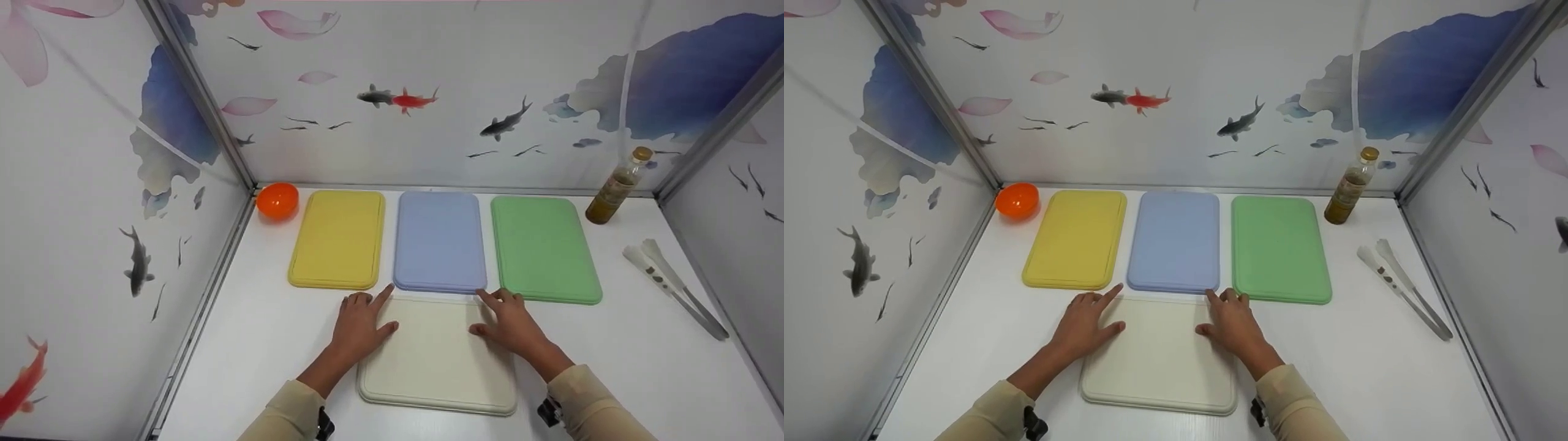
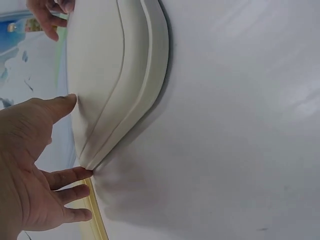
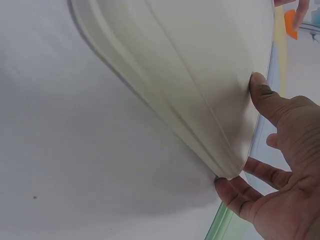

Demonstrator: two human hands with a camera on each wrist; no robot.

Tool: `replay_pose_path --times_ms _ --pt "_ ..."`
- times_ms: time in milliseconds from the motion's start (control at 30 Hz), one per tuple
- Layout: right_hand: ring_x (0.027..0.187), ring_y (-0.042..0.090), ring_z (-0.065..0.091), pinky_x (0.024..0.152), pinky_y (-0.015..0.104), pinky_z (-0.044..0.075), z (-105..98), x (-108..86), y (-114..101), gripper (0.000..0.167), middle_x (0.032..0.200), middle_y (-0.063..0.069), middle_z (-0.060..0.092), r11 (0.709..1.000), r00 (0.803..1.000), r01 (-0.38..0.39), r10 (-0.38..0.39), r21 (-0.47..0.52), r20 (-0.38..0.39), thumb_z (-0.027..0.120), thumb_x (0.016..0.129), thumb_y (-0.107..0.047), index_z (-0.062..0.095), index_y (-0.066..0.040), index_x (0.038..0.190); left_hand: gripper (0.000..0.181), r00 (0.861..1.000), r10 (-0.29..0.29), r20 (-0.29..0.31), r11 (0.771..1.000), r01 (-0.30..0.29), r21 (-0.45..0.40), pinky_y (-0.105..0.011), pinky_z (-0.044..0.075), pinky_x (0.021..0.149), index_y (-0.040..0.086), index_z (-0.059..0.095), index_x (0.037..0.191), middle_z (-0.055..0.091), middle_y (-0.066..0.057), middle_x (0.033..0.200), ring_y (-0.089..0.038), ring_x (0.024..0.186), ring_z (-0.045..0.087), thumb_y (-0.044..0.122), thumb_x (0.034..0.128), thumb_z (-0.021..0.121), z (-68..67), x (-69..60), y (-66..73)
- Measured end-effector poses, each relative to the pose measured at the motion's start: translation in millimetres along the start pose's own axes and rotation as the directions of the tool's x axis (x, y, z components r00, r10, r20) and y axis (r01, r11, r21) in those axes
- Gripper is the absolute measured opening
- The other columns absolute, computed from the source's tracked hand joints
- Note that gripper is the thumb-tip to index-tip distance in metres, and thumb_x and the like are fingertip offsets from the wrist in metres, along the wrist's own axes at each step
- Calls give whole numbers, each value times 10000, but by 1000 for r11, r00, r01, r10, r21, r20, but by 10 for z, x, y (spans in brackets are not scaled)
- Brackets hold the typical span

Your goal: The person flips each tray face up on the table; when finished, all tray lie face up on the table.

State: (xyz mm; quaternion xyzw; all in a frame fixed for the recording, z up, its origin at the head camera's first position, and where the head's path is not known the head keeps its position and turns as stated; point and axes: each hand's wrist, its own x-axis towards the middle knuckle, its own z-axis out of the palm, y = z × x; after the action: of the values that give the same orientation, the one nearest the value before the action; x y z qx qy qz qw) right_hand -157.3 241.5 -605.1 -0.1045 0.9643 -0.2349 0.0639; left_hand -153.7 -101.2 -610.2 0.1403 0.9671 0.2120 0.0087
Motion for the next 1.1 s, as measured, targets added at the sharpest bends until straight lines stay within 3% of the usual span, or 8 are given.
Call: replay_pose_path --times_ms 167,333,600,700,933,1100 --pt "1268 538 538 987 631 570 18 10 -35 814 1366 313 596 1000 1000 0 0 0 -2 887 938 -372 556 -41 1604 820 998 -52 39 988 57 -144 -628 429 1187 204 400 1728 613 -307 1408 -479 1401 529 407 1024 768 -43 -14 55" --pt "1279 548 543 1011 651 560 13 4 -62 835 1383 332 599 1000 1000 -13 13 -8 -2 877 938 -372 527 -40 1620 843 994 -102 38 951 109 -289 -641 437 1176 155 374 1736 612 -310 1445 -467 1406 531 397 1021 749 -56 -31 67" --pt "1324 569 551 1031 673 554 -7 -4 -72 823 1434 366 576 1000 1000 -23 23 10 1 859 971 -304 480 -20 1644 810 984 -174 44 893 176 -414 -669 446 1202 115 404 1718 578 -329 1561 -503 1469 540 404 1040 739 -239 -47 88" --pt "1334 569 564 1039 674 552 -7 9 -73 794 1444 370 572 999 1000 -18 18 29 -7 838 995 -273 471 -14 1649 756 977 -215 8 869 195 -455 -668 435 1223 136 463 1692 583 -291 1592 -501 1497 542 393 1041 747 -319 -32 94" --pt "1337 573 600 1063 683 539 2 35 -119 724 1450 388 573 996 999 22 -20 81 -34 796 1036 -239 481 11 1637 609 957 -262 -121 805 148 -574 -607 436 1252 210 584 1621 695 -174 1513 -384 1488 602 320 1048 756 -512 18 118" --pt "1314 542 641 1061 658 551 -5 43 -145 662 1441 376 593 991 996 81 -77 107 -43 759 1063 -219 500 26 1622 594 960 -235 -153 785 94 -613 -618 373 1296 232 581 1624 681 -130 1546 -363 1543 550 311 1060 750 -687 25 157"
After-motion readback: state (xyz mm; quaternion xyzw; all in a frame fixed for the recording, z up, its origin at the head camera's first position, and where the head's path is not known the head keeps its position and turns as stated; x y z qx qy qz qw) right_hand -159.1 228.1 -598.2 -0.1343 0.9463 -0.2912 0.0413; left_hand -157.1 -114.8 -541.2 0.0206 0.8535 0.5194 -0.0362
